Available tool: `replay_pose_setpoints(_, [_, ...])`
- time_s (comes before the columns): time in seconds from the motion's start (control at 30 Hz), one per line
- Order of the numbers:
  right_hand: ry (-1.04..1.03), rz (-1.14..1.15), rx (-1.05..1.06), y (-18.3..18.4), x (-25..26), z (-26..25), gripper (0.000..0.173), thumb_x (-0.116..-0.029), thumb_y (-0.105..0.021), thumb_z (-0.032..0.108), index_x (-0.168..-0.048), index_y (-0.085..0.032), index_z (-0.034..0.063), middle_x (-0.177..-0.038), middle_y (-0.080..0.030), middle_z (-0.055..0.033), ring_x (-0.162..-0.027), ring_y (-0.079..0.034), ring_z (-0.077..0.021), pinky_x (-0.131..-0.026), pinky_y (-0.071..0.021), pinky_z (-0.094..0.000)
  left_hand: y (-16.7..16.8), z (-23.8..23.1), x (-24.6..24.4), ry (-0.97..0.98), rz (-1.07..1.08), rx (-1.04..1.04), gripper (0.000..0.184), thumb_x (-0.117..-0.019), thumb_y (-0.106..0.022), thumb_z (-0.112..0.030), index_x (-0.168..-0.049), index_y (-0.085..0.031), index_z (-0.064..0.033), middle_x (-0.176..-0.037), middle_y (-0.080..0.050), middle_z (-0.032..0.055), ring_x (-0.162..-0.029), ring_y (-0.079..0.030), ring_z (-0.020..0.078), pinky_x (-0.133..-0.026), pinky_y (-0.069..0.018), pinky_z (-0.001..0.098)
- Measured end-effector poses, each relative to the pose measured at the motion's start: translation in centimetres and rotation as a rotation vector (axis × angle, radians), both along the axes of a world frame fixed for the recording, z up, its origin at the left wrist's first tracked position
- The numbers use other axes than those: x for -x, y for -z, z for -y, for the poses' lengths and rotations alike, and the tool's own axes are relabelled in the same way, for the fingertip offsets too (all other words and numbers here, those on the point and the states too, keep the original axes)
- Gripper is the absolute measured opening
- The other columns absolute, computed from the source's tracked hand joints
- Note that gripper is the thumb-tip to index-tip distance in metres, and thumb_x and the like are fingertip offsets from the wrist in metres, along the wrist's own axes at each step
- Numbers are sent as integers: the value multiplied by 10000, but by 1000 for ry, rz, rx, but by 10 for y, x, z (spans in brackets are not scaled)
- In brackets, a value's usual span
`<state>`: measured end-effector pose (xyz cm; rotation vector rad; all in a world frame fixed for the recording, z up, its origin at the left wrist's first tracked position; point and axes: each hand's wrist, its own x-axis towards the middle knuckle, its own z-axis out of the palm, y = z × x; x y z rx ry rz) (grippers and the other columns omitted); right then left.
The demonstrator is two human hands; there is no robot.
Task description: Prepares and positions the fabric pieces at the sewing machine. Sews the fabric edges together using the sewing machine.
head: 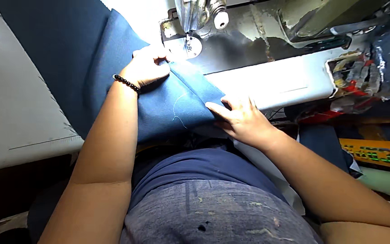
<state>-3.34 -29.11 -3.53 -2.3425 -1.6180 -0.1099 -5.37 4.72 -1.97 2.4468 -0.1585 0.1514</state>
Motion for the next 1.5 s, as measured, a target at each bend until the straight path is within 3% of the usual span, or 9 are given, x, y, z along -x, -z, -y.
replay_pose_setpoints(0.3, [109,-46,-183,15,7,-4,440,-856,-625,201,-1284,-722,174,-1193,-654,-227,-1123,-578,-491,-948,-432,-651,-9,-8,15,6,-78,78,120,-879,-712,-105,-961,-698,-18,-919,-635,20,-705,-492,5,-659,-428,201])
replay_pose_setpoints(0.5, [137,1,-321,6,9,-6,124,-879,-584,56,-927,-690,14,-1141,-692,-194,-1090,-641,-409,-880,-471,-588,-15,-6,13,-68,-155,96,101,-897,-729,-92,-982,-731,-38,-890,-685,8,-760,-588,7,-747,-504,223])
replay_pose_setpoints(0.6, [72,22,-333,-2,7,0,115,-907,-592,24,-911,-704,-3,-904,-655,-181,-880,-652,-367,-745,-521,-489,-23,-4,10,-110,-236,80,78,-909,-752,-105,-967,-753,-53,-998,-714,44,-927,-639,66,-895,-513,304])
replay_pose_setpoints(0.73, [-10,12,-255,-11,1,4,183,-927,-546,-19,-988,-718,-1,-782,-590,-151,-684,-620,-317,-560,-496,-439,-33,0,1,-129,-282,45,56,-893,-776,-107,-921,-753,-64,-922,-695,21,-874,-610,62,-850,-494,308])
replay_pose_setpoints(0.9, [-120,-43,-202,-8,-12,5,179,-867,-575,55,-944,-723,-10,-868,-651,-164,-771,-665,-318,-642,-542,-450,-37,-2,-9,-18,-274,59,104,-873,-760,-28,-942,-692,-65,-873,-661,-18,-784,-587,22,-758,-490,227])
replay_pose_setpoints(1.03, [-109,-21,-258,-7,-15,2,235,-918,-525,110,-859,-717,-12,-829,-667,-143,-767,-666,-277,-656,-531,-409,-48,1,-8,11,-351,-59,132,-939,-714,-72,-1050,-780,-100,-1058,-729,25,-976,-641,84,-919,-498,331])
replay_pose_setpoints(1.3, [-137,-9,-201,-21,-3,9,195,-901,-537,60,-919,-726,18,-840,-652,-132,-727,-647,-283,-603,-510,-432,-68,-4,7,107,-282,-204,134,-943,-708,-120,-1051,-786,-100,-1038,-741,77,-983,-673,181,-914,-508,446])
replay_pose_setpoints(1.4, [-118,-319,-302,-24,13,14,185,-857,-563,84,-849,-746,108,-851,-671,-19,-742,-635,-118,-626,-518,-291,-95,-5,17,209,-246,-281,92,-939,-695,-159,-925,-761,-96,-920,-715,30,-868,-648,113,-802,-504,380])
replay_pose_setpoints(1.5, [-110,-1306,-491,-8,35,12,205,-863,-547,-26,-768,-654,120,-863,-653,41,-802,-616,-12,-701,-519,-177,-113,-7,19,238,-323,-273,161,-929,-690,-224,-791,-715,-144,-774,-665,-52,-706,-584,11,-647,-457,251])
